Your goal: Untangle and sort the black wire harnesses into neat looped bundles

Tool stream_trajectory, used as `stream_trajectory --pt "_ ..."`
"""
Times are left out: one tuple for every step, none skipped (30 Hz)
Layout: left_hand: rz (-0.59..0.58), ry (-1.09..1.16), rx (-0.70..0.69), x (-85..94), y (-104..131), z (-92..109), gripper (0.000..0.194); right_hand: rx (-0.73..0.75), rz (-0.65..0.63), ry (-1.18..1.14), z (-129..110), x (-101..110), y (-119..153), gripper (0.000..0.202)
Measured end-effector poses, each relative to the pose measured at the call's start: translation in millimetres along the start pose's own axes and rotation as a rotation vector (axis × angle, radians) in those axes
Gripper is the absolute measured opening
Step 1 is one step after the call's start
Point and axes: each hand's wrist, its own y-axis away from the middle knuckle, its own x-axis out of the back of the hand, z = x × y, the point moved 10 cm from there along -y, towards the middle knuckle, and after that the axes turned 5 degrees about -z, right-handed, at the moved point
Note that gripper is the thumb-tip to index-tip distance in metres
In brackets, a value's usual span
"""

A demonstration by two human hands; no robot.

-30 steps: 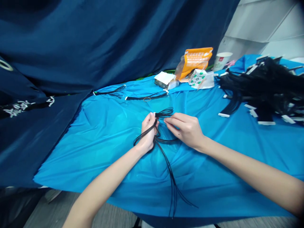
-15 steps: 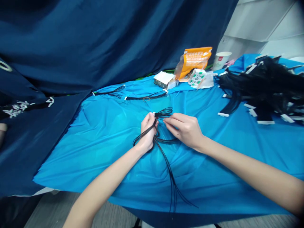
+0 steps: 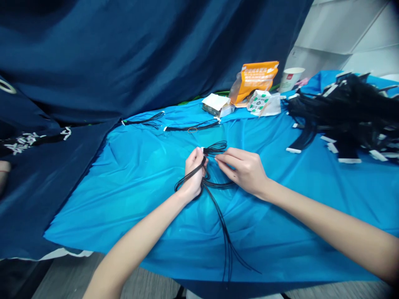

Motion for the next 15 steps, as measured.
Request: stream_trajectory --pt "0.0 -0.004 -0.001 0.2 -0.1 -0.1 0.034 -0.002 -0.001 -0.003 0.1 0.0 0.0 0.017" --pt "0.001 -0.009 -0.002 0.4 -0.2 -0.3 0.034 -0.003 -0.002 -0.007 0.0 0.0 -0.1 0.017" --pt "0.002 -0.014 -0.004 0.4 -0.3 -0.3 0.035 -0.003 -0.003 -0.009 -0.1 0.1 -0.1 0.017" --pt "0.001 -0.019 -0.006 0.3 -0.3 -0.2 0.035 -0.003 -0.001 -0.01 -0.2 0.4 -0.2 0.017" --pt "0.0 -0.022 -0.009 0.2 -0.3 0.0 0.036 -0.002 -0.001 -0.01 -0.3 0.6 -0.2 0.017" --pt "0.001 -0.022 -0.011 0.2 -0.3 0.2 0.036 -0.003 -0.001 -0.008 -0.3 0.7 -0.3 0.017" --pt "0.0 -0.021 -0.01 0.0 -0.2 0.2 0.036 -0.006 -0.001 -0.007 -0.2 0.7 -0.4 0.017" --pt "-0.001 -0.02 -0.008 -0.3 -0.1 0.1 0.036 -0.009 -0.003 -0.006 0.0 0.7 -0.5 0.018" --pt "-0.002 -0.017 -0.006 -0.4 0.0 -0.1 0.035 -0.012 -0.005 -0.006 0.2 0.6 -0.6 0.018" --pt "-0.002 -0.014 -0.004 -0.5 0.1 -0.2 0.035 -0.015 -0.006 -0.007 0.4 0.6 -0.8 0.018" --pt "-0.002 -0.013 -0.004 -0.6 0.1 -0.2 0.035 -0.018 -0.005 -0.01 0.5 0.8 -0.9 0.018" --pt "-0.003 -0.014 -0.006 -0.7 0.1 -0.1 0.035 -0.021 -0.002 -0.013 0.6 1.3 -1.0 0.018" --pt "-0.003 -0.016 -0.007 -0.6 0.1 0.0 0.035 -0.022 0.001 -0.017 0.6 1.6 -1.1 0.017" --pt "-0.003 -0.019 -0.008 -0.5 0.0 0.0 0.035 -0.023 0.005 -0.019 0.6 2.0 -1.1 0.017" --pt "-0.003 -0.021 -0.007 -0.5 -0.1 -0.1 0.035 -0.025 0.008 -0.021 0.7 2.3 -1.1 0.017"
